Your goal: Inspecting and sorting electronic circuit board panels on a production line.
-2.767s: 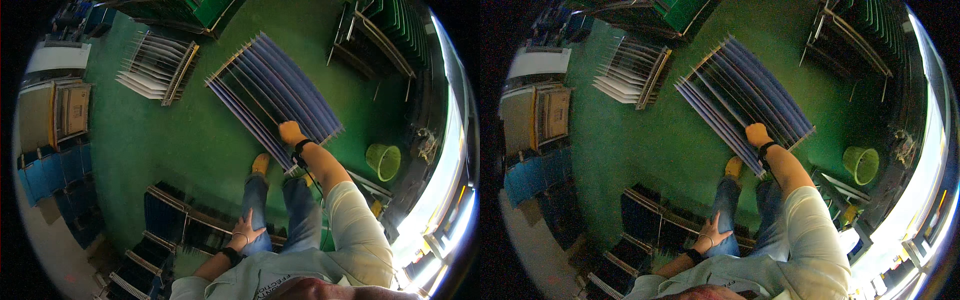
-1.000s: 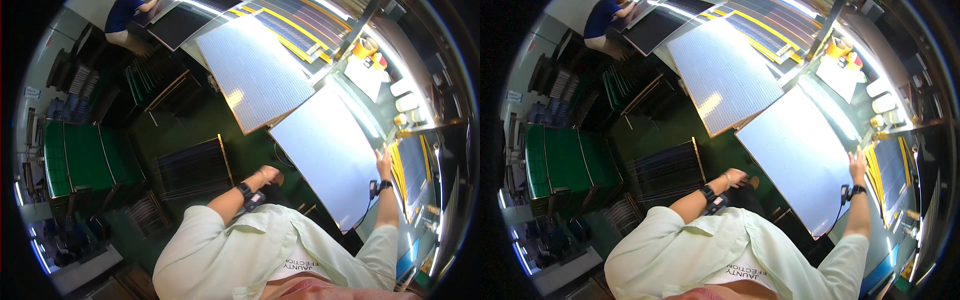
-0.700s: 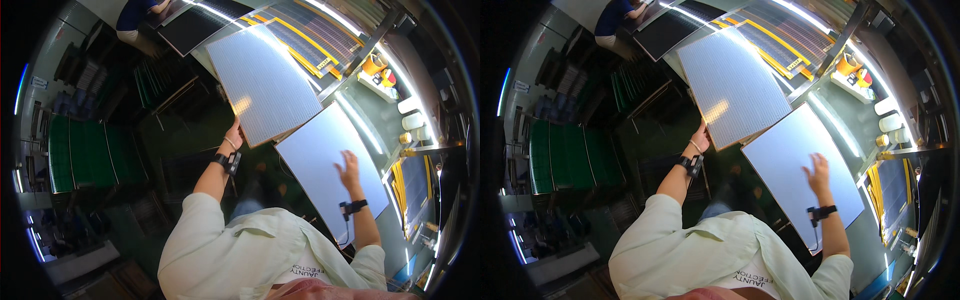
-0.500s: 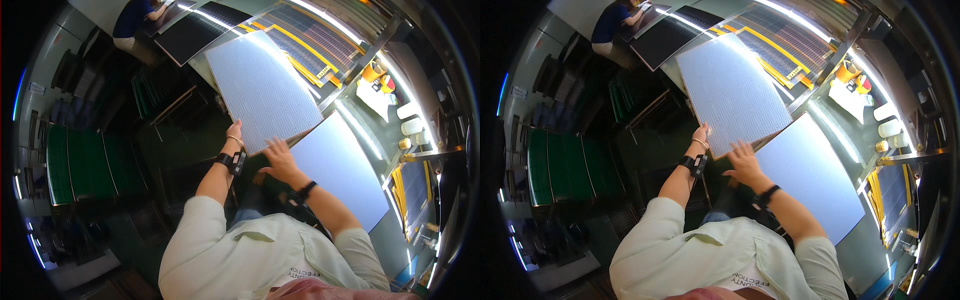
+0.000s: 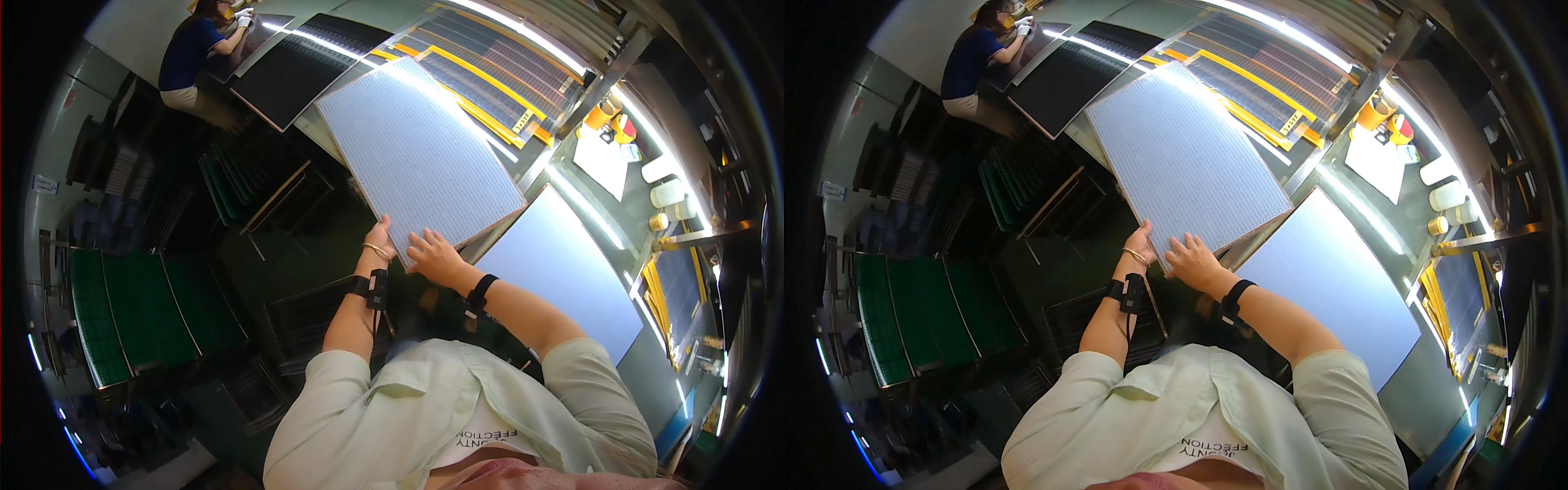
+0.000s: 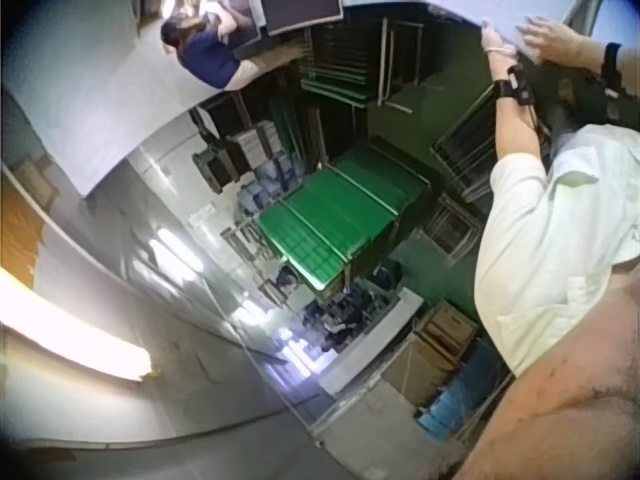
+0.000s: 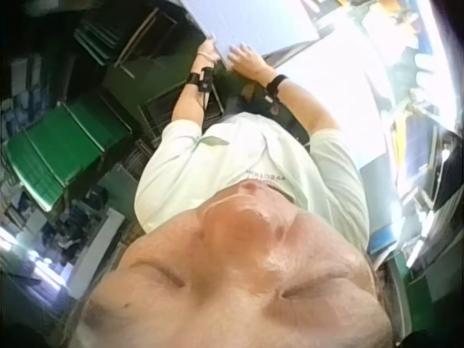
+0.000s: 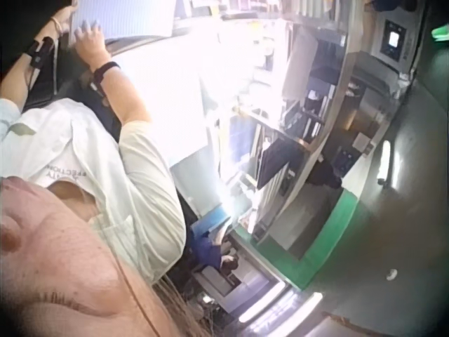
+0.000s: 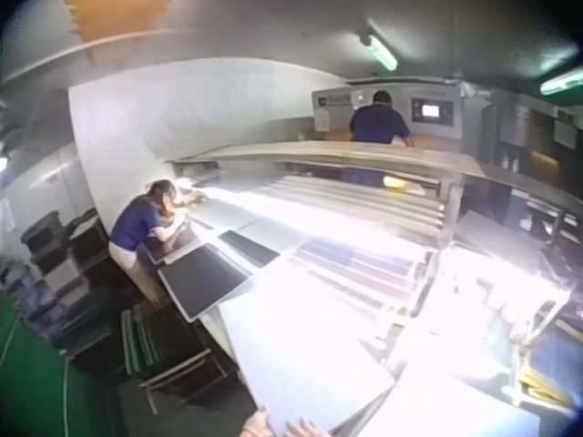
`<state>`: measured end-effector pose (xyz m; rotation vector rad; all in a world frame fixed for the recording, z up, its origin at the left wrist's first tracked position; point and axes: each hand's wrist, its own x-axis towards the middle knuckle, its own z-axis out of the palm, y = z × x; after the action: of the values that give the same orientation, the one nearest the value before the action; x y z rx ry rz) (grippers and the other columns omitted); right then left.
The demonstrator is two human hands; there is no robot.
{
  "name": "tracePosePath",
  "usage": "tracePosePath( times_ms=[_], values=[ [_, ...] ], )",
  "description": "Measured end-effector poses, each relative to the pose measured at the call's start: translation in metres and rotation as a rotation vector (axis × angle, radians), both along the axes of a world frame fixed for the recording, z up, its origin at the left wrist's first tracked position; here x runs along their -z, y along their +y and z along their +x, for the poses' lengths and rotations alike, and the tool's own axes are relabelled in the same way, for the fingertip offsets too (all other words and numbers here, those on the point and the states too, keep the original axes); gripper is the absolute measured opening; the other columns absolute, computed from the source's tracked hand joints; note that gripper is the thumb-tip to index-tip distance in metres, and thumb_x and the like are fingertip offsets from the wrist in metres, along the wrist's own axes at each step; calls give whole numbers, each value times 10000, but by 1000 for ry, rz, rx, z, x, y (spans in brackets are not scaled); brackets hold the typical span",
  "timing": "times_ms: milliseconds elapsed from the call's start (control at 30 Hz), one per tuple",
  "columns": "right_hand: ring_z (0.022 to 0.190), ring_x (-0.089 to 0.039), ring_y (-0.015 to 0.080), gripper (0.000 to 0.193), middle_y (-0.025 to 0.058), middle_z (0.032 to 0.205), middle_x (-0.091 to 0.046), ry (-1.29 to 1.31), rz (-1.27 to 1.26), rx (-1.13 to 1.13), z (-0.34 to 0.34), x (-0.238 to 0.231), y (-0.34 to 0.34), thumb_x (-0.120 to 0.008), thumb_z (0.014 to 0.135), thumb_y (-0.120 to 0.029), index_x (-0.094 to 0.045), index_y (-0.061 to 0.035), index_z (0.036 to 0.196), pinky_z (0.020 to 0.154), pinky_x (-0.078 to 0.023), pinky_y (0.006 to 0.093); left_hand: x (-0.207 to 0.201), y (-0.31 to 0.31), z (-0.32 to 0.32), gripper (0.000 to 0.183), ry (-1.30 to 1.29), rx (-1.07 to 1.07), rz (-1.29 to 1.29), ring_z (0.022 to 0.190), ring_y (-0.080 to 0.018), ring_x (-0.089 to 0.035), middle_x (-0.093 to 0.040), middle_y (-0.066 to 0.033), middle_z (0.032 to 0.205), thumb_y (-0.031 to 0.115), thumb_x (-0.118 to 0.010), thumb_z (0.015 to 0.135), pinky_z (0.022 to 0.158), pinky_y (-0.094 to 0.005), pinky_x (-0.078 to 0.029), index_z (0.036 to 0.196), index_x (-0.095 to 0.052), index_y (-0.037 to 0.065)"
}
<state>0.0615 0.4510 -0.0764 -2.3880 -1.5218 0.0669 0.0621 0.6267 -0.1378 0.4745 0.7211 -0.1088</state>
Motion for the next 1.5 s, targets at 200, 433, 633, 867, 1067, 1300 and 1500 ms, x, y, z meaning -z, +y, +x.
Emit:
tracePosePath(
  times_ms=[200,433,633,867,1067,1300,1500],
  values=[
    [907,-563,370,275,192,992,-543,-331,1,-166,-9,-6,-3,-509,771,-225,-540,0,925,792,-459,399,-26,-6,-5,640,-72,-91,-48,1175,-335,-402,-406,-173,1290,515,-304,902,994,-498,-311,1271,-340,-6],
    [667,-579,316,68,142,706,-551,597,592,498,44,-55,-11,-461,802,-29,-506,-18,852,553,-446,408,-20,26,0,627,-93,71,-8,1114,-312,-459,-470,-145,1231,510,-439,857,961,-474,-353,1232,-399,9],
    [582,-555,324,37,109,684,-538,129,292,382,80,-119,-5,-480,789,-60,-500,-64,820,496,-432,415,13,66,37,440,62,144,230,972,-294,-557,-567,-147,1080,323,-569,852,837,-454,-452,1121,-492,-17],
    [714,-609,164,116,115,901,-621,-739,600,224,163,-322,-86,-477,850,-18,-557,23,924,590,-492,242,15,66,44,525,551,295,592,934,-282,-572,-575,-152,1082,403,-543,852,825,-393,-448,1113,-511,-51],
    [833,-629,275,176,174,946,-626,-590,769,344,77,-361,-115,-449,875,-33,-589,3,975,739,-510,347,4,49,44,558,533,93,467,974,-270,-546,-558,-165,1103,405,-615,804,826,-374,-440,1128,-504,-36],
    [888,-606,320,325,240,979,-587,-335,773,406,-29,-335,-244,-451,914,-316,-482,-9,1012,799,-491,407,-32,32,41,569,-7,-309,1274,912,-230,-559,-523,-164,1050,436,-601,805,792,-374,-452,1088,-473,-42],
    [752,-535,149,275,156,908,-559,13,1075,1159,-136,-273,-317,-542,873,-211,-461,-19,1052,675,-475,298,-95,-31,51,990,-432,415,-434,1280,-463,-157,-173,-270,1394,747,-351,733,1030,-591,-164,1331,-233,-34]
  ],
)
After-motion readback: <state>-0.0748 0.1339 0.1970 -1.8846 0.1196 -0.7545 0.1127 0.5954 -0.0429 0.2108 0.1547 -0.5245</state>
